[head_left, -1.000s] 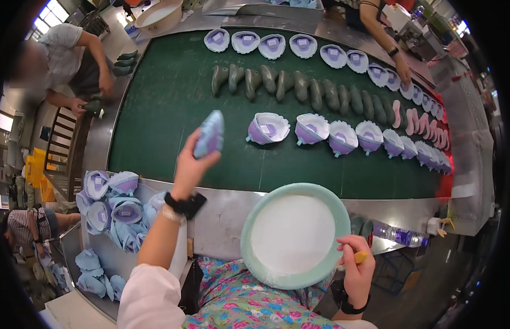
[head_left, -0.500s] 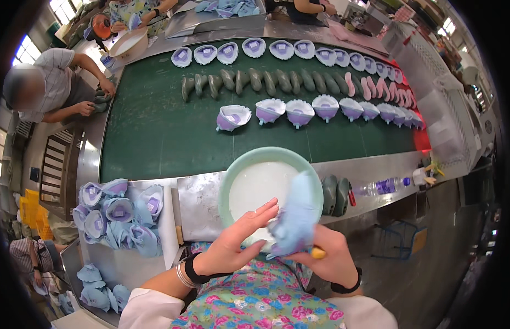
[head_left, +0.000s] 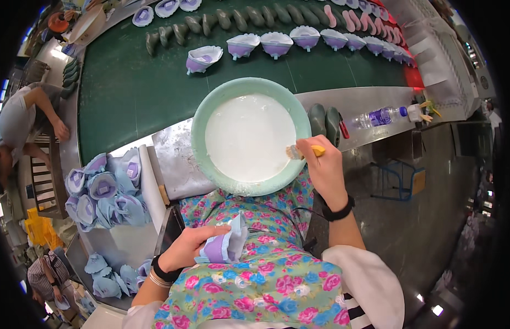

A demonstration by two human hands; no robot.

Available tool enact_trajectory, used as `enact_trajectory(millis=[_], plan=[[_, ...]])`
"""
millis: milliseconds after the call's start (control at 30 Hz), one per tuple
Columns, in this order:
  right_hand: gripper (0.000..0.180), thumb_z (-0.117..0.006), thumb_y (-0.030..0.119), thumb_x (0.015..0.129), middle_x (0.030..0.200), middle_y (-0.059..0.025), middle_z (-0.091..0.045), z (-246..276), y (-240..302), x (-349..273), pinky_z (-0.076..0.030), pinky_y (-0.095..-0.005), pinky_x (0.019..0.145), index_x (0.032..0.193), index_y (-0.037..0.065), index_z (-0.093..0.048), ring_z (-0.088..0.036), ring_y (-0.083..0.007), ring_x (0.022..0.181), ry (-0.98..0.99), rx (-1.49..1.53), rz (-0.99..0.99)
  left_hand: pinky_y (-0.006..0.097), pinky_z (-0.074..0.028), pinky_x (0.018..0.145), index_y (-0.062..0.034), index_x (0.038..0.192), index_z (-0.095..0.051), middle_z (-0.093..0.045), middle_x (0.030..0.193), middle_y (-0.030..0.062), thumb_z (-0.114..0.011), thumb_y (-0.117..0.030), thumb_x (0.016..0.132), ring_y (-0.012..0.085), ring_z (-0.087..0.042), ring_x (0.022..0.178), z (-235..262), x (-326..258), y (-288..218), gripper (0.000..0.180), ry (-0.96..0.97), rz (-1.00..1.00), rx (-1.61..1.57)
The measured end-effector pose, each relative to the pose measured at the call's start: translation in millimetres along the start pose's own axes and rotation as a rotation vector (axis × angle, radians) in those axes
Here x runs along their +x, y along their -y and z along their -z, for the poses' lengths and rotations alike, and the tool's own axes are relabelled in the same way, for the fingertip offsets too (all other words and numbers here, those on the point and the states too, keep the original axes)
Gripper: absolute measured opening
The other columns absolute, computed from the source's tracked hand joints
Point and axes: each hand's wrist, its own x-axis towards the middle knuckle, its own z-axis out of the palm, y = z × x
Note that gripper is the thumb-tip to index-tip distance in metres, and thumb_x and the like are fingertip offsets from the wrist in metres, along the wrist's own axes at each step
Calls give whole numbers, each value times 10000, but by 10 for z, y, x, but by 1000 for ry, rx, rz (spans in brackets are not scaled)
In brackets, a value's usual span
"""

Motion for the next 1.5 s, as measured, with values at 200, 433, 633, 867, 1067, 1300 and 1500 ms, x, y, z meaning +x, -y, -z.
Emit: enact_trajectory(millis=[200, 433, 633, 867, 1067, 1300, 1500], plan=[[178, -730, 110, 744, 833, -170, -665, -518, -395, 82, -514, -347, 669, 862, -14, -680, -651, -319, 733, 48, 69, -1, 322, -401, 1014, -61, 1394, -356, -498, 1301, 51, -592, -89, 914, 148, -487, 1202, 65, 112, 291, 535, -172, 133, -728], [182, -738, 71, 739, 854, -153, -686, -494, -313, 169, -520, -309, 680, 900, 1, -692, -671, -259, 750, 64, 126, -15, 356, -443, 1003, -114, 1392, -370, -505, 1313, 70, -592, -119, 904, 199, -521, 1185, 170, 628, 548, 536, -498, -10, -1079], [190, -743, 43, 754, 886, -108, -697, -212, 392, 182, -511, -264, 674, 936, 9, -701, -659, -161, 774, 190, 420, 128, 378, -451, 1008, -125, 1389, -397, -504, 1326, 54, -588, -157, 916, 192, -522, 1184, 141, 910, 478, 512, -397, 3, -1129], [161, -752, 149, 778, 660, -78, -669, -200, 154, 118, -490, -243, 565, 806, 6, -684, -622, -106, 576, -8, 253, -35, 373, -459, 993, -132, 1393, -400, -512, 1321, 62, -572, -80, 910, 203, -527, 1178, 174, 968, 331, 516, -453, -80, -1128], [184, -768, 169, 769, 620, -37, -651, -98, 476, -96, -455, -215, 522, 757, 10, -677, -566, -37, 560, 156, 409, -276, 428, -478, 984, -199, 1410, -374, -486, 1353, 99, -542, -29, 904, 270, -504, 1225, 130, 1017, 444, 560, -529, -242, -910], [141, -757, 119, 766, 656, -42, -657, -81, 283, -10, -469, -210, 573, 788, 6, -677, -592, -54, 618, 112, 336, -157, 411, -503, 945, -128, 1377, -398, -516, 1306, 111, -527, -79, 922, 268, -551, 1158, 101, 1060, 211, 475, -650, -224, -923], [122, -745, 45, 755, 789, -65, -684, 96, 374, 59, -497, -231, 627, 855, 6, -687, -647, -121, 693, -21, 300, 39, 347, -519, 718, -28, 1105, -570, -625, 971, 87, -486, -230, 937, 238, -595, 777, 267, 978, 620, 276, -484, 56, -1466]])
